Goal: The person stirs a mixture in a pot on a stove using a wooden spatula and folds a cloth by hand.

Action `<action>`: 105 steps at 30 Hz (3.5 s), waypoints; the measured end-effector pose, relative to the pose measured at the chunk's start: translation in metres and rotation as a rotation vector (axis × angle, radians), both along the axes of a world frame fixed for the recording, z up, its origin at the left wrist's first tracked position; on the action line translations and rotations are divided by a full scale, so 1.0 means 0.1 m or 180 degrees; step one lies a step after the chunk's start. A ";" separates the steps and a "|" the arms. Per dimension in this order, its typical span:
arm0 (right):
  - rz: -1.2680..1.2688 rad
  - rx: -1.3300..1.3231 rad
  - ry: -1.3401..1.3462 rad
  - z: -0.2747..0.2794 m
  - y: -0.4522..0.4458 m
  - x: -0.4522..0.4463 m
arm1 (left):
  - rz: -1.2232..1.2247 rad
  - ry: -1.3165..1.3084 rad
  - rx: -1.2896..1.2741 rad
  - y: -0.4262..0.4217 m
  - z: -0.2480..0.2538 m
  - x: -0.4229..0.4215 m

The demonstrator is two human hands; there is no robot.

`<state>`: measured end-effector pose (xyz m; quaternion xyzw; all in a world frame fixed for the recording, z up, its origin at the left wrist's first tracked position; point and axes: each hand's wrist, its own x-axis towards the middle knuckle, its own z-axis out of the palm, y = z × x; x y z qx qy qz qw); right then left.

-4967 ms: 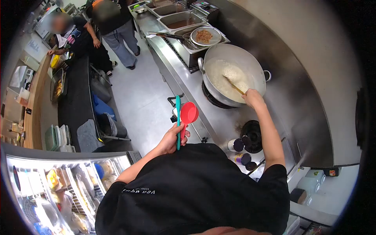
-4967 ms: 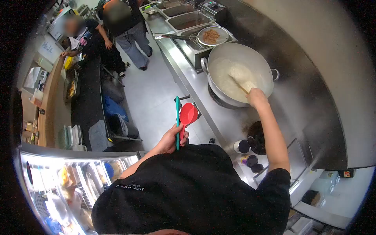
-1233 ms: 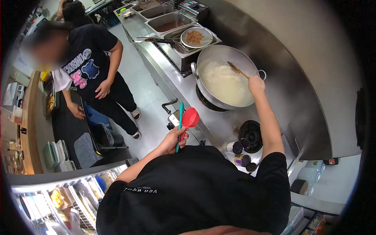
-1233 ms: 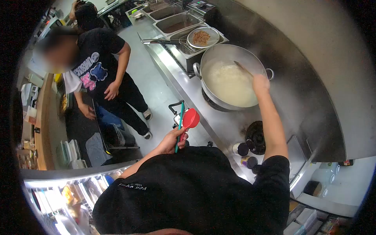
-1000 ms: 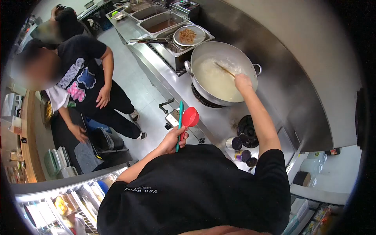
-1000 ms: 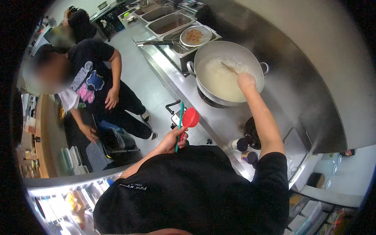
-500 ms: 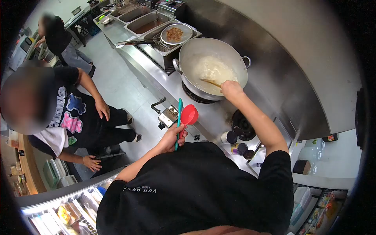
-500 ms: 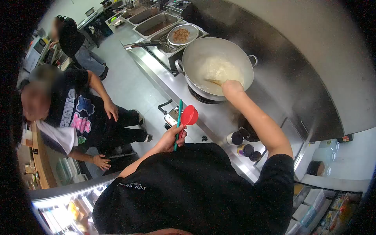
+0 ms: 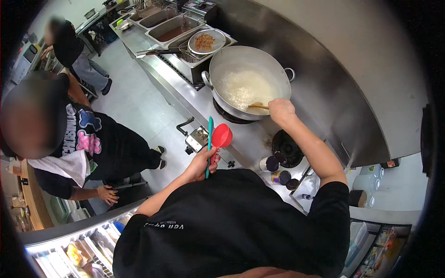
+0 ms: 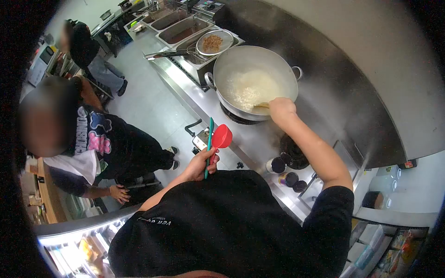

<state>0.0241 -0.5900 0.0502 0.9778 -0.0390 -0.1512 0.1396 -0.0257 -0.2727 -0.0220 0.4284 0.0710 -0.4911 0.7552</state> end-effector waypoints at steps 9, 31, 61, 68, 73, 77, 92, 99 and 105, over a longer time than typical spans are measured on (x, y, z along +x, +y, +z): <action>0.0010 -0.0143 -0.0684 -0.56 -0.15 0.41 | 0.0100 -0.0048 0.0018 0.07 -0.02 -0.02; 0.0037 0.0193 -0.0498 -0.62 -0.35 0.75 | 0.0026 0.0044 0.0025 0.03 0.07 -0.03; -0.1028 0.1877 -0.1623 -0.52 -0.48 -1.31 | 0.0018 0.0112 0.0249 -0.40 -0.07 -1.01; -0.1330 0.2280 -0.2008 -0.88 -0.38 -1.49 | 0.0227 0.0255 0.0338 -0.34 -0.17 -1.37; -0.1328 0.2676 -0.2559 -0.59 -0.15 -1.86 | 0.0154 -0.0024 0.0398 -0.33 -0.09 -1.55; -0.1188 0.3150 -0.2881 -0.57 -0.14 -1.98 | 0.0244 -0.0084 0.0358 -0.21 -0.13 -1.76; -0.2160 0.6838 -0.2056 -0.55 0.32 -2.38 | 0.1242 0.0144 0.0307 0.61 -0.28 -3.27; -0.2653 0.7486 -0.1868 -0.71 0.07 -3.06 | 0.1177 0.0173 0.0170 0.58 -0.27 -3.61; -0.2812 0.7520 -0.1977 -0.62 -0.23 -3.68 | 0.0944 0.0106 0.0175 0.43 -0.20 -3.73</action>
